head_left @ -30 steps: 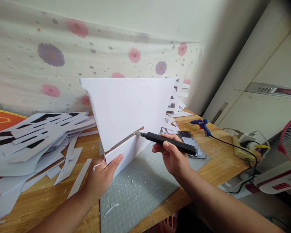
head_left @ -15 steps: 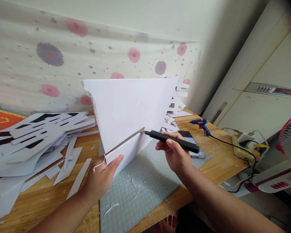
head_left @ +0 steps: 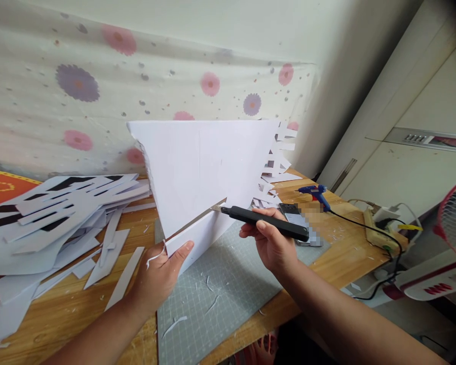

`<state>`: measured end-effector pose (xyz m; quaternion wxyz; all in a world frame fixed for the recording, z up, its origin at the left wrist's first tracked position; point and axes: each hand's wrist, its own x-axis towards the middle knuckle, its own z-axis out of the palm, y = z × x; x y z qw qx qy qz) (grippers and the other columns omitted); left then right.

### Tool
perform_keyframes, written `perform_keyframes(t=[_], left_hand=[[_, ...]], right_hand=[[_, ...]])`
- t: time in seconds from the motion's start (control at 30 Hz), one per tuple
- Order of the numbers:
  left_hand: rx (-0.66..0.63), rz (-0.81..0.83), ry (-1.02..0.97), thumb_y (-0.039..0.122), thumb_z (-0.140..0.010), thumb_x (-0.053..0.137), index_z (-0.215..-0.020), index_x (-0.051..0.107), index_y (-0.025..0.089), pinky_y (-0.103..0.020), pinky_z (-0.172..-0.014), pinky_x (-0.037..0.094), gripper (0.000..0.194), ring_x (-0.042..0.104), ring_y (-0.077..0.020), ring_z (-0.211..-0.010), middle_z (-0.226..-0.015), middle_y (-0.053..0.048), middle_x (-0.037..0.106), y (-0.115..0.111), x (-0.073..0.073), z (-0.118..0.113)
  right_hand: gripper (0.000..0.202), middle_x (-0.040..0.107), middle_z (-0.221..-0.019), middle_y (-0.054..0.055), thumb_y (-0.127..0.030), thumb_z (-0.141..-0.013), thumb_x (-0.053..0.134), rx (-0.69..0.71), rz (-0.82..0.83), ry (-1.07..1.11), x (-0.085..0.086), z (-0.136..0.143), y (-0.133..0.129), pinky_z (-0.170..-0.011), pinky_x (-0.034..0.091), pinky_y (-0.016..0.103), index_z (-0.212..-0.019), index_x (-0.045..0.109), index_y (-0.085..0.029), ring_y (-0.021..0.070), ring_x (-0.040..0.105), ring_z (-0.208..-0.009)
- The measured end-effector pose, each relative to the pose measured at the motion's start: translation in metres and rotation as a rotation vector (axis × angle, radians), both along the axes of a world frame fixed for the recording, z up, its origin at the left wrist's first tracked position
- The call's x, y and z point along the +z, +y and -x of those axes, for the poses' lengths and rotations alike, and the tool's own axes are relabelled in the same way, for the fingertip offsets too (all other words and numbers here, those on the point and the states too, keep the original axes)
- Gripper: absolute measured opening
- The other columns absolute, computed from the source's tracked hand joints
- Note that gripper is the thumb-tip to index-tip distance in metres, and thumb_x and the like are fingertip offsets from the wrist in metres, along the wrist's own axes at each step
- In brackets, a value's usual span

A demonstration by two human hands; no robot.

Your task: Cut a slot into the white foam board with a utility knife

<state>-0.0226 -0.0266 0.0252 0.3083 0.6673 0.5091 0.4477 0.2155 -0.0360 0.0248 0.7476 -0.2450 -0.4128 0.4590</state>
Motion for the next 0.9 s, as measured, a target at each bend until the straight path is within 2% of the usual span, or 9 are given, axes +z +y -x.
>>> perform_keyframes(t=[0.13,0.4,0.6,0.9], left_hand=[[-0.001,-0.011,-0.004,0.061,-0.083,0.061,-0.086,0.079,0.027,-0.043,-0.105,0.058,0.039,0.072,-0.0355,-0.115,-0.095,-0.005,0.081,0.001,0.000,-0.002],[0.005,-0.024,-0.019,0.061,-0.083,0.062,-0.090,0.079,0.029,-0.046,-0.107,0.056,0.038,0.071,-0.0360,-0.115,-0.096,-0.005,0.081,0.000,-0.003,0.000],[0.010,-0.005,-0.035,0.061,-0.082,0.064,-0.083,0.079,0.028,-0.045,-0.105,0.057,0.037,0.072,-0.0363,-0.113,-0.099,-0.006,0.081,0.002,-0.004,0.000],[0.029,0.053,-0.128,0.059,-0.074,0.074,-0.073,0.077,0.028,-0.047,-0.108,0.054,0.031,0.069,-0.0397,-0.119,-0.099,-0.005,0.081,0.000,0.001,-0.002]], right_hand=[[0.022,0.078,-0.067,0.001,-0.031,-0.075,0.084,-0.023,0.012,0.002,0.000,-0.005,0.001,-0.060,0.066,0.029,-0.092,0.073,-0.020,0.0170,0.075,-0.060],[0.023,0.078,-0.068,0.000,-0.031,-0.073,0.085,-0.068,0.014,0.009,-0.001,-0.011,0.003,-0.058,0.066,0.030,-0.090,0.073,-0.021,0.0173,0.076,-0.059],[0.025,0.078,-0.068,0.000,-0.031,-0.075,0.085,-0.099,-0.013,-0.009,-0.001,-0.012,0.001,-0.058,0.065,0.028,-0.092,0.071,-0.021,0.0169,0.076,-0.059],[0.026,0.080,-0.078,0.001,-0.033,-0.084,0.083,-0.126,-0.111,-0.242,-0.007,-0.014,-0.004,-0.069,0.062,0.035,-0.105,0.069,-0.026,0.0192,0.078,-0.069]])
